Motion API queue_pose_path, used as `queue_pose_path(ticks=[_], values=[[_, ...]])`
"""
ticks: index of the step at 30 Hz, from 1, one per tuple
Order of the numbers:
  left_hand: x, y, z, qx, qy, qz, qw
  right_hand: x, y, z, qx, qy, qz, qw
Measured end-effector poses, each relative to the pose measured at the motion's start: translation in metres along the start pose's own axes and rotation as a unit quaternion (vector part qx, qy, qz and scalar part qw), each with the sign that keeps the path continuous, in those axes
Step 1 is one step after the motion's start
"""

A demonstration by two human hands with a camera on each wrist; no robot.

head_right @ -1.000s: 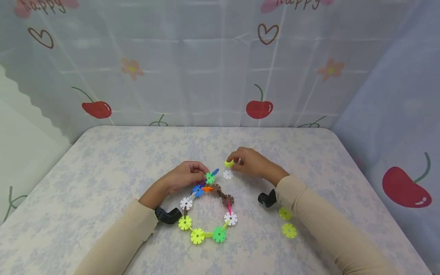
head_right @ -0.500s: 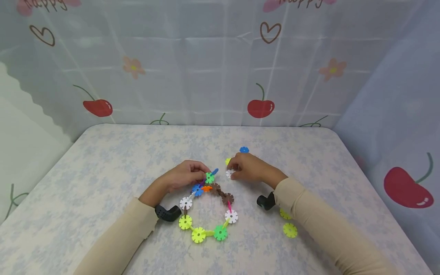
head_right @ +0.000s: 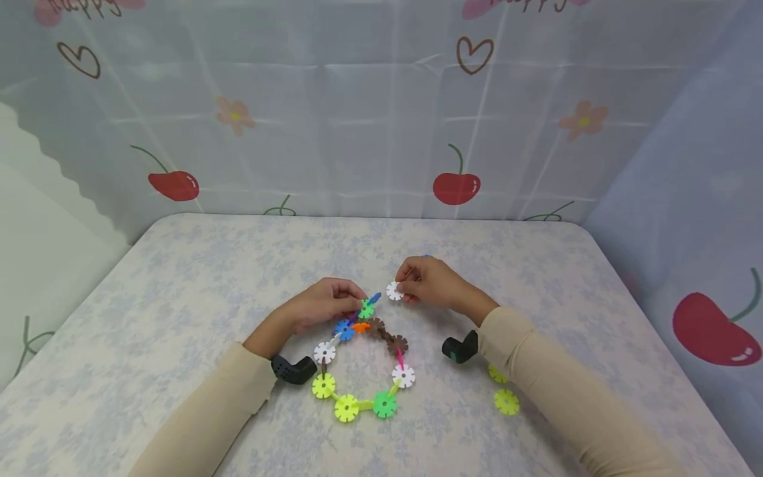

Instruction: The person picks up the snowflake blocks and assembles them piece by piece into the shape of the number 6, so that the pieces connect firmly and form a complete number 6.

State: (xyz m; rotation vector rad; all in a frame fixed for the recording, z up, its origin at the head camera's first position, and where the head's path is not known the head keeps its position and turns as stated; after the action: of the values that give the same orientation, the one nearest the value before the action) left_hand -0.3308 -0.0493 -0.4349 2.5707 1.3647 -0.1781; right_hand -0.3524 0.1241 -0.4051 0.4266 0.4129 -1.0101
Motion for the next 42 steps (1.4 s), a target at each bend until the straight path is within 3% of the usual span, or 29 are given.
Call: queue_pose_path(ticks=[10, 33, 42], values=[[0.002, -0.001, 0.001, -0.001, 0.01, 0.006, 0.9999, 0.007, 0.0, 0.007, 0.011, -0.067, 0.011, 0.998], [0.002, 0.0, -0.001, 0.017, -0.011, 0.01, 0.9998, 0.016, -0.004, 0.001, 0.018, -0.122, 0.002, 0.992], [0.001, -0.001, 0.002, -0.001, -0.016, -0.001, 0.9999, 0.022, -0.007, -0.006, 0.025, -0.121, -0.006, 0.992]])
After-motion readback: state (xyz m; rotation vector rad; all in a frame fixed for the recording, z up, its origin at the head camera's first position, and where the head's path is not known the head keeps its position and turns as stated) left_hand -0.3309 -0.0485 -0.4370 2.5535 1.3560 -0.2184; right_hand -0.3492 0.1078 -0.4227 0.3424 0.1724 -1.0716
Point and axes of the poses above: each hand's wrist, its own y-axis away from the middle knuckle, its own x-axis out of the palm, z = x × y, the point moved 9 cm from there along -y, towards the middle knuckle, and after that the axes turned 3 degrees about x, right-handed, at the moved point
